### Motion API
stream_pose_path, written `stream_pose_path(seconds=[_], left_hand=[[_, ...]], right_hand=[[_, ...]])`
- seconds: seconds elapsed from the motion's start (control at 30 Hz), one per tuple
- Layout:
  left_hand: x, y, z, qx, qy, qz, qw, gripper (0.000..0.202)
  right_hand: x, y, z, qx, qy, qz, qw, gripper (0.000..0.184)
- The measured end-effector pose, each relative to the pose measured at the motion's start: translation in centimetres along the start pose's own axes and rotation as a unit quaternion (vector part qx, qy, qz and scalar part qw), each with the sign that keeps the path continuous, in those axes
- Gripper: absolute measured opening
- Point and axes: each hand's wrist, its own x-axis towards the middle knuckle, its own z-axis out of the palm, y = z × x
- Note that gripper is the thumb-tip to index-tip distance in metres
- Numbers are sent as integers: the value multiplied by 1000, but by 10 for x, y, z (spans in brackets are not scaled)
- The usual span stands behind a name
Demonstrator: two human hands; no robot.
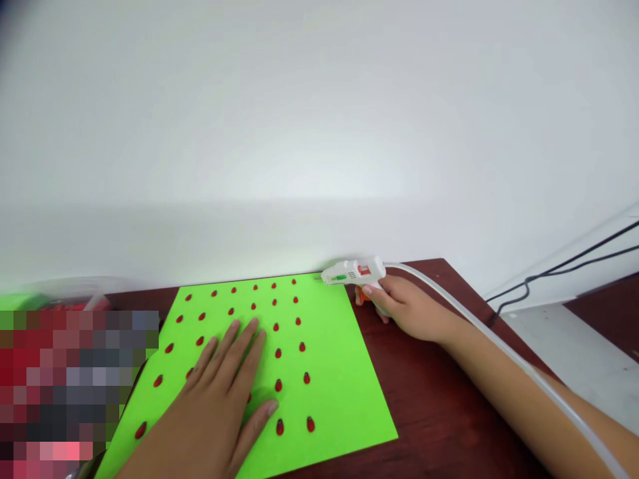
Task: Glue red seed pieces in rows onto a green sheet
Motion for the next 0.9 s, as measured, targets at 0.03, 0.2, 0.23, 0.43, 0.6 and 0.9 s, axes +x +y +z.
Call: stream_pose_path(seconds=[0.03,0.2,0.23,0.43,0.6,0.9], left_hand=[[0,0,0,-3,-1,-1,1000,74],[0,-1,1,-13,4,-2,1000,74],[1,-1,1,-12,5,-2,1000,74],[0,-1,-1,1,4,3,1000,74],[1,0,-2,5,4,3,1000,75],[1,-1,-1,6,6,3,1000,74]], right_hand=[[0,-1,0,1,-1,0,1000,58],[1,-4,0,-5,3,5,1000,58],[1,-4,0,-8,6,8,1000,58],[1,-4,0,-14,3,5,1000,57],[1,-7,0,-15,-6,2,1000,57],[2,-4,0,-19,-12,8,1000,57]])
